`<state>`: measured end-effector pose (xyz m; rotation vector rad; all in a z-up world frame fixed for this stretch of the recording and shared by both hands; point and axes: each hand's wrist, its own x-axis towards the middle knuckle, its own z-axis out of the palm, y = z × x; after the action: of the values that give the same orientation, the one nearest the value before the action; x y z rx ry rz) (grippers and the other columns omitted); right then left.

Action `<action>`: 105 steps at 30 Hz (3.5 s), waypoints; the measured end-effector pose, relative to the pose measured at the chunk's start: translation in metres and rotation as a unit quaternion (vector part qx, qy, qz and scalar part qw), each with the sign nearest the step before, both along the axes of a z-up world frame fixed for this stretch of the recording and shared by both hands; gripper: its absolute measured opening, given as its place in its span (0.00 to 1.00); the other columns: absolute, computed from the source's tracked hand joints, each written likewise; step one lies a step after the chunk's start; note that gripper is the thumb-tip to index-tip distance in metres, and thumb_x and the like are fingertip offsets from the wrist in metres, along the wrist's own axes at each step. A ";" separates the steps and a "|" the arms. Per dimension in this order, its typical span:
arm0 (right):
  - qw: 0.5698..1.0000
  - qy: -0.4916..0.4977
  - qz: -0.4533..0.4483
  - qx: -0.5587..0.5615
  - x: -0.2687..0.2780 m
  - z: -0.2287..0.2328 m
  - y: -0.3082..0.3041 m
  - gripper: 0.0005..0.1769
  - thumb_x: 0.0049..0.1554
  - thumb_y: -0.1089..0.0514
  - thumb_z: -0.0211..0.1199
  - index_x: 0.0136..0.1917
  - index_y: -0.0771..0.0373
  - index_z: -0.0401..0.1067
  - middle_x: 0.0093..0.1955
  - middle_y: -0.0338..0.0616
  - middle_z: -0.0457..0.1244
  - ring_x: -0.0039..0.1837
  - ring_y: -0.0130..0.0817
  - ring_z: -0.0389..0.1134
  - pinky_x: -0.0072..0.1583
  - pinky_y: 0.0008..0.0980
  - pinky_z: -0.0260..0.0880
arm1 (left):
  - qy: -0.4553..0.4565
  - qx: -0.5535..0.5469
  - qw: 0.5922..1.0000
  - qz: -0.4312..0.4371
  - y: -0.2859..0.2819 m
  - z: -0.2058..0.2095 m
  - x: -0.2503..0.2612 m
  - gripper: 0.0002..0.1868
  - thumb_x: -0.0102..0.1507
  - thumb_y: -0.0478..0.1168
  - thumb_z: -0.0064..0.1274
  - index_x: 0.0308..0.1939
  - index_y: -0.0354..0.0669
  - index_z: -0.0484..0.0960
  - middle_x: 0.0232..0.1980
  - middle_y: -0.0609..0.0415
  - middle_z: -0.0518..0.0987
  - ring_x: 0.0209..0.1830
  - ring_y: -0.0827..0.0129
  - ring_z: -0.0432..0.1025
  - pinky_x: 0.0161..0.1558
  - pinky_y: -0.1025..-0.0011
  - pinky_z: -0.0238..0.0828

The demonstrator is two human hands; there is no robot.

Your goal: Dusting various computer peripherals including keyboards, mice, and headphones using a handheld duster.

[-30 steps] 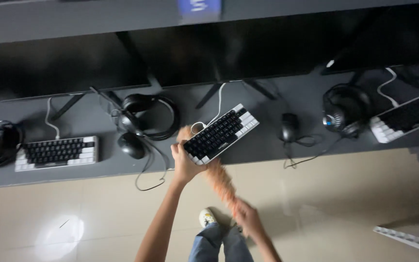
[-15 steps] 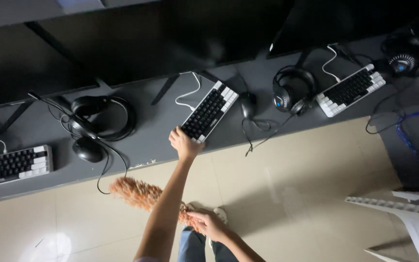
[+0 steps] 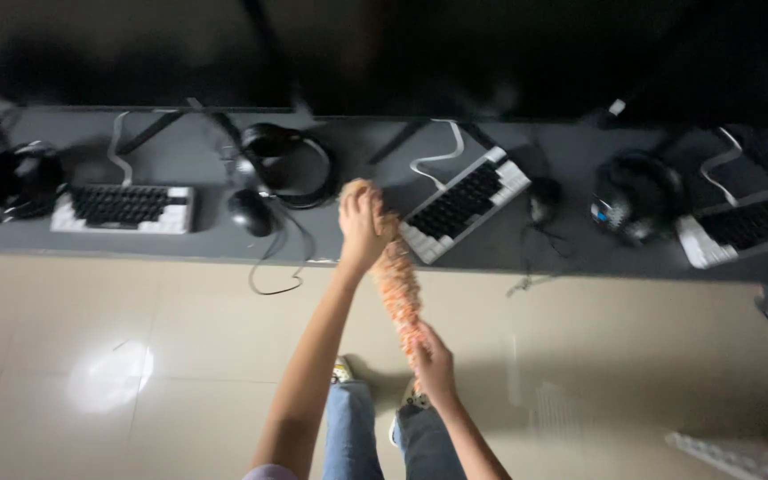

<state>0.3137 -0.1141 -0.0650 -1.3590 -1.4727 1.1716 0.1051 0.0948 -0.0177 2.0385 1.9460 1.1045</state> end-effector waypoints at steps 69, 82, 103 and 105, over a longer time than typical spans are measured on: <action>0.966 -0.049 0.026 -0.254 -0.119 -0.041 -0.004 0.25 0.63 0.62 0.56 0.73 0.59 0.68 0.51 0.53 0.73 0.41 0.38 0.67 0.44 0.35 0.70 | 0.075 0.022 0.992 -0.103 -0.033 0.016 -0.101 0.07 0.59 0.35 0.54 0.41 0.45 0.82 0.60 0.51 0.74 0.78 0.50 0.56 0.72 0.34 0.49; 0.936 -0.036 0.155 -0.316 -0.006 -0.030 -0.012 0.22 0.63 0.60 0.57 0.70 0.57 0.70 0.33 0.41 0.65 0.30 0.24 0.62 0.33 0.27 0.64 | 0.115 -0.032 0.984 -0.130 -0.027 -0.003 -0.046 0.18 0.57 0.30 0.54 0.52 0.43 0.79 0.66 0.51 0.70 0.80 0.53 0.51 0.72 0.31 0.43; 0.950 -0.271 0.155 -0.030 -0.044 0.280 0.034 0.22 0.56 0.64 0.58 0.64 0.56 0.73 0.44 0.46 0.69 0.39 0.40 0.74 0.43 0.37 0.74 | 0.009 -0.101 0.959 0.266 -0.026 -0.074 -0.234 0.48 0.54 0.44 0.68 0.75 0.56 0.61 0.79 0.36 0.46 0.73 0.35 0.51 0.67 0.44 0.55; 0.959 -0.243 0.142 -0.041 -0.076 0.256 0.035 0.21 0.57 0.64 0.57 0.64 0.56 0.73 0.44 0.47 0.69 0.39 0.40 0.73 0.42 0.37 0.74 | 0.056 -0.113 0.953 0.276 -0.016 -0.117 -0.246 0.43 0.59 0.48 0.67 0.75 0.65 0.63 0.82 0.38 0.46 0.74 0.37 0.52 0.66 0.44 0.57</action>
<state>0.2381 -0.0790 0.1910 -1.6089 -2.0424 1.1296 -0.1404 0.0789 -0.1348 1.5046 2.6532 0.7967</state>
